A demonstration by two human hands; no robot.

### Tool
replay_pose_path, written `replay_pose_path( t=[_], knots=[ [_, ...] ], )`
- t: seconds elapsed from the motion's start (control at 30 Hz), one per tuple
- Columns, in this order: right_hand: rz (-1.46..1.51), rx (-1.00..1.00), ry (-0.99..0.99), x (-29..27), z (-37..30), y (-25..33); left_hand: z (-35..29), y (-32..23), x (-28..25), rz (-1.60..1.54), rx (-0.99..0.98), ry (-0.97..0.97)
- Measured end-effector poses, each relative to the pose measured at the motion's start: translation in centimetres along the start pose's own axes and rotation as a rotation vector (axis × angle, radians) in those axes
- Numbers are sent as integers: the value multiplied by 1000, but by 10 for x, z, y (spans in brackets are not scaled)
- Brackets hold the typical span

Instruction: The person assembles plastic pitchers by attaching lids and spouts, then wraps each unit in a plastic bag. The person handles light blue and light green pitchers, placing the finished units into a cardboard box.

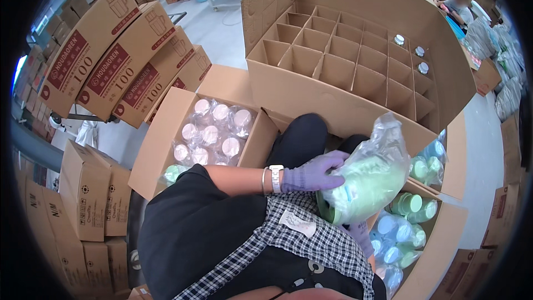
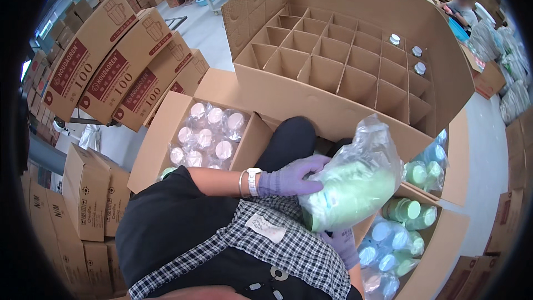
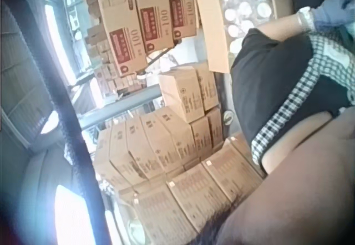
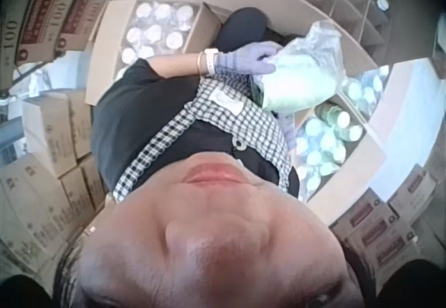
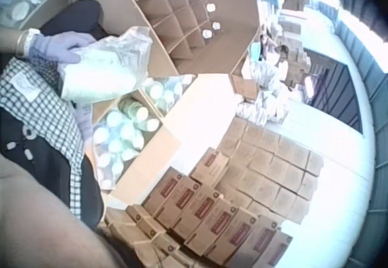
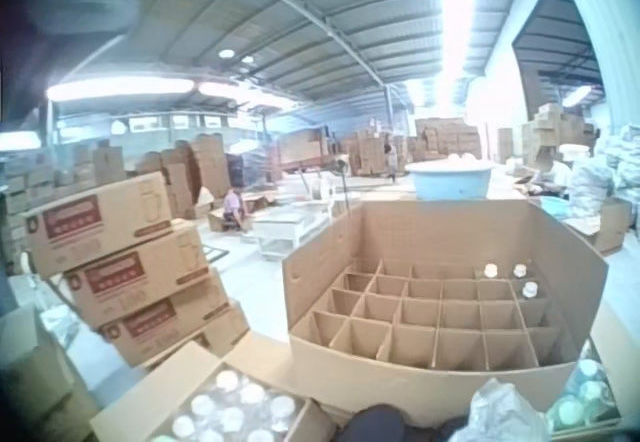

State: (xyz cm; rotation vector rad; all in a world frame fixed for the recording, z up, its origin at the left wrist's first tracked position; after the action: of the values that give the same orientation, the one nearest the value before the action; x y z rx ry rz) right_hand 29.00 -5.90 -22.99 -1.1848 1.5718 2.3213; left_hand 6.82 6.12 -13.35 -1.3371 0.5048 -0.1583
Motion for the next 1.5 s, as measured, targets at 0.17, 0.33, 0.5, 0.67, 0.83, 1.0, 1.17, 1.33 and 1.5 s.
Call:
replay_pose_path(
  t=[0.17, 0.33, 0.5, 0.67, 0.83, 1.0, 1.17, 1.33, 1.5],
  knots=[
    [-146, -16, 494, -18, 73, 83, 22, -15, -10, -40, -103, -142],
    [-13, -174, 469, -31, 93, 96, 12, -38, -48, 212, 26, -291],
    [758, 369, -311, -80, 65, 36, 0, -102, -36, 740, 552, -333],
    [1278, 386, -488, -43, 52, -21, -9, -72, 50, 870, 649, 71],
    [636, 228, -324, -13, -10, -128, -42, -38, 88, 653, 937, 343],
    [392, 234, -328, -22, -3, -94, 0, -28, -22, 865, 473, -112],
    [1252, 483, -725, 1, 1, -71, 26, 20, -5, 47, -145, 87],
    [742, 609, -770, 3, -26, -63, 67, 38, 29, 142, -182, 209],
    [-806, 759, -408, -82, -106, -123, 121, -12, 23, 23, -214, 232]
  ],
)
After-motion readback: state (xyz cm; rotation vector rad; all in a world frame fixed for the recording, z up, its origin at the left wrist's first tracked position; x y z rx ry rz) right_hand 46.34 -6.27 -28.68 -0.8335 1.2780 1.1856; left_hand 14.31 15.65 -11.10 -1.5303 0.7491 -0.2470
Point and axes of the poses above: each hand's wrist, its own z-axis towards the middle knuckle, its own x-axis out of the palm, y = z × x, the point moved 6 cm from there along z, towards the middle knuckle, and after that the axes turned 11 degrees about -x, right-handed, at the moved point
